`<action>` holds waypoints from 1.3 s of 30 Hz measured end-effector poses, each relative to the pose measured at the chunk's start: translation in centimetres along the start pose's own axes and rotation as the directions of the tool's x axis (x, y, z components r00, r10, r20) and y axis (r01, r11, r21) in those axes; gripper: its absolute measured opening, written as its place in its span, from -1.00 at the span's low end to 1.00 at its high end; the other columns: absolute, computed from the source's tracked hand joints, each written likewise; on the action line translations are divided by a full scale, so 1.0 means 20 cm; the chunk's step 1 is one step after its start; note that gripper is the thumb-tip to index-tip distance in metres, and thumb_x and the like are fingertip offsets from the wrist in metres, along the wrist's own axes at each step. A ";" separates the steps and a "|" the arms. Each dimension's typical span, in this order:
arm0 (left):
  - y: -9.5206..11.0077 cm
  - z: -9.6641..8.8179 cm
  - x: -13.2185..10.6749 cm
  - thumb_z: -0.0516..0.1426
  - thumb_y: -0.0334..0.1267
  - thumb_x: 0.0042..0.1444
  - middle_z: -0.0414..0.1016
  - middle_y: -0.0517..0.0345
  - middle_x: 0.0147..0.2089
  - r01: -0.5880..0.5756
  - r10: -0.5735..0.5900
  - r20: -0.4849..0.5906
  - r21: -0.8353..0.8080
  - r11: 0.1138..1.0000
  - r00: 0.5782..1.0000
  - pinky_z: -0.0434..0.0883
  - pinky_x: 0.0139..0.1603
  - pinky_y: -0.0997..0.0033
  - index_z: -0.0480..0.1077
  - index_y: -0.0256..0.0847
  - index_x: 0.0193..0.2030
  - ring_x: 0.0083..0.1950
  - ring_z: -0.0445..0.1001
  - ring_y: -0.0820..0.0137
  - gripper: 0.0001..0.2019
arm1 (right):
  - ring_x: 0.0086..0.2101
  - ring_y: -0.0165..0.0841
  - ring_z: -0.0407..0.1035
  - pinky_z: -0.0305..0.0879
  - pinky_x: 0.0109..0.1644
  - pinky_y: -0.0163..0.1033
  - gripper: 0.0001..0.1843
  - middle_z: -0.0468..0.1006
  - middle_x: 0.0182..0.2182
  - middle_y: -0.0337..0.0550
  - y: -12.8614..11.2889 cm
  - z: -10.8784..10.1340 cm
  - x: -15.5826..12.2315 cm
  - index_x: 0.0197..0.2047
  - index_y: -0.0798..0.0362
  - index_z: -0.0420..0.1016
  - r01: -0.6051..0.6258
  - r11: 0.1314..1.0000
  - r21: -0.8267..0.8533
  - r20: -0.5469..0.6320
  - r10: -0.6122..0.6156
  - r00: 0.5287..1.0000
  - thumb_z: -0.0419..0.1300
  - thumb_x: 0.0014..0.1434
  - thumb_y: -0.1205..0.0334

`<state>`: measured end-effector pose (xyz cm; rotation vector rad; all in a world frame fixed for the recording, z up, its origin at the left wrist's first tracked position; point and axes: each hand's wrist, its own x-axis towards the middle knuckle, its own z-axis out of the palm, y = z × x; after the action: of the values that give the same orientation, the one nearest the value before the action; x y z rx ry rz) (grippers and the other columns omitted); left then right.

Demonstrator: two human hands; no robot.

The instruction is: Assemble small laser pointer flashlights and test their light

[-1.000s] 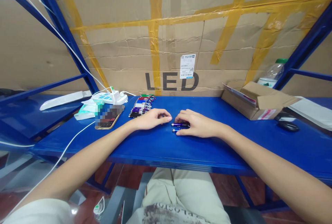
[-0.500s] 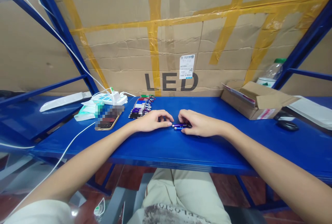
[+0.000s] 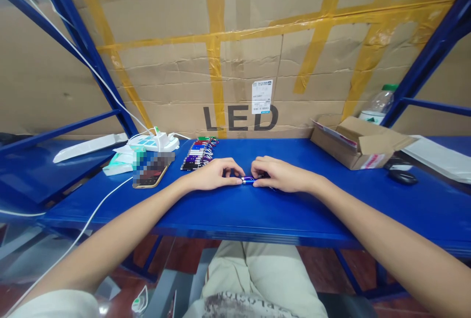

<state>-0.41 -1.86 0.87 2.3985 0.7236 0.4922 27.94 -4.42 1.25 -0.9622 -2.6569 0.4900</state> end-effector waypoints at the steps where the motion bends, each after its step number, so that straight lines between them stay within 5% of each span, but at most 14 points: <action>1: 0.00 0.00 0.00 0.31 0.07 0.32 0.55 0.04 -0.01 0.005 -0.005 0.002 0.004 1.000 1.000 0.41 -0.07 0.31 0.63 -0.14 0.11 -0.14 0.49 0.34 -0.61 | -0.09 -0.16 0.35 0.24 -0.01 -0.11 -0.78 0.52 -0.13 -0.09 0.00 0.00 0.00 -0.15 -0.01 0.42 0.004 1.000 0.006 -0.004 -0.004 1.000 0.27 0.43 0.04; 26: 0.01 0.04 0.00 0.22 0.05 0.40 0.50 0.07 -0.06 -0.053 0.063 -0.049 0.187 0.981 0.997 0.41 -0.05 0.27 0.57 -0.14 0.08 -0.14 0.46 0.29 -0.67 | -0.15 -0.20 0.39 0.28 -0.08 -0.16 -0.70 0.55 -0.20 -0.15 -0.02 0.03 0.03 -0.15 -0.01 0.41 -0.051 0.997 0.055 -0.073 0.055 0.996 0.41 0.31 0.04; 39: 0.00 0.02 0.00 0.22 -0.06 0.38 0.50 0.07 -0.08 -0.046 0.057 -0.050 0.193 0.980 0.997 0.40 -0.04 0.28 0.56 -0.16 0.06 -0.12 0.48 0.28 -0.74 | -0.19 -0.21 0.42 0.28 -0.09 -0.16 -0.77 0.59 -0.24 -0.13 -0.03 0.00 0.02 -0.14 0.01 0.50 -0.047 0.999 0.028 -0.050 0.048 0.998 0.32 0.40 0.03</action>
<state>-0.18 -2.11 0.50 2.5978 0.7650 0.5331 27.29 -4.63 1.65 -1.0180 -2.5816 0.5040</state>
